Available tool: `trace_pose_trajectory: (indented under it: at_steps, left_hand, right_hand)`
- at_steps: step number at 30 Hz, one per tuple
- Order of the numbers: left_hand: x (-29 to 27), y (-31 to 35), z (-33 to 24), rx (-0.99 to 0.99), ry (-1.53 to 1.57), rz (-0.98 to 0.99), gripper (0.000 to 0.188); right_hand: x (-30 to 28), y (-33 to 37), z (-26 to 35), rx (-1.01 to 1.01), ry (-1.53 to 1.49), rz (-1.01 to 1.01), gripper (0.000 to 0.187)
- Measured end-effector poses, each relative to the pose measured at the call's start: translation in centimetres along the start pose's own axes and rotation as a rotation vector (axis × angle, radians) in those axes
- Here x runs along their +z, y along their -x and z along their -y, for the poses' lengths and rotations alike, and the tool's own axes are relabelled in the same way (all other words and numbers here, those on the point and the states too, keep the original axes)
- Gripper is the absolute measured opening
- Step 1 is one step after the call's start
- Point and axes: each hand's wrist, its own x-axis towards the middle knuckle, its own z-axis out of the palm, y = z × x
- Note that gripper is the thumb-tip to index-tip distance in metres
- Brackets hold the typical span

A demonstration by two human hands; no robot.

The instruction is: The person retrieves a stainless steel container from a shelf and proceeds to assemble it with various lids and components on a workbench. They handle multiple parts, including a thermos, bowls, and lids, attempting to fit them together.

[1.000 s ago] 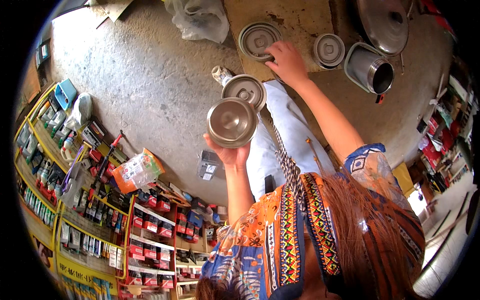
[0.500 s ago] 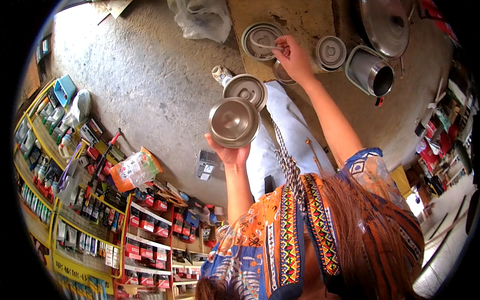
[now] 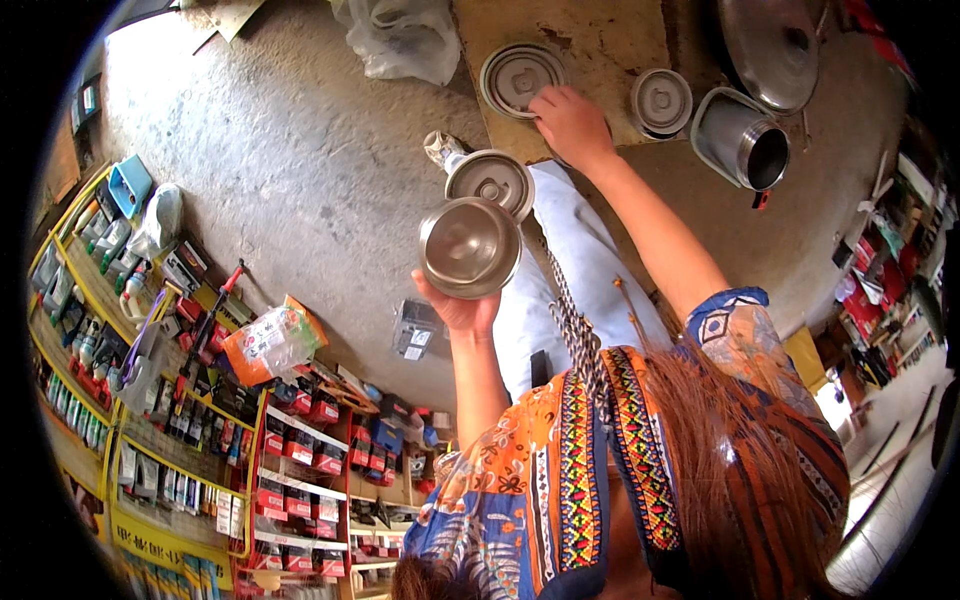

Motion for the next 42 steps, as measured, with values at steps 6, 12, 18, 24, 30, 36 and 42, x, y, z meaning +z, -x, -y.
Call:
trace_pose_trajectory:
  at_steps: [6, 12, 18, 24, 30, 36, 42]
  left_hand:
    - [0.2, 0.1, 0.0, -0.017, 0.014, 0.012, 0.082]
    - [-0.1, 0.0, -0.2, 0.004, -0.028, -0.052, 0.094]
    - [-0.1, -0.2, -0.1, -0.018, 0.001, 0.007, 0.082]
    - [-0.1, 0.0, 0.0, -0.019, -0.005, -0.01, 0.081]
    - [-0.2, 0.1, 0.0, -0.016, -0.019, 0.014, 0.081]
    - [-0.3, 0.0, 0.3, -0.018, 0.023, 0.026, 0.081]
    - [-0.5, 0.1, 0.3, -0.009, 0.017, 0.016, 0.082]
  right_hand:
    - [-1.7, 0.2, 0.3, -0.141, -0.054, -0.116, 0.02]
    - [-4.5, 2.8, -1.4, -0.147, -0.059, -0.183, 0.025]
    - [-4.7, 9.3, -2.0, -0.067, 0.006, -0.16, 0.027]
    - [-1.8, 11.5, -1.8, 0.012, 0.091, -0.04, 0.022]
    - [-2.6, 10.7, -1.3, 0.111, -0.012, -0.013, 0.026]
    - [-4.1, 9.9, -0.7, 0.162, -0.135, -0.08, 0.018]
    - [-5.0, 5.7, -1.1, 0.305, -0.245, -0.215, 0.015]
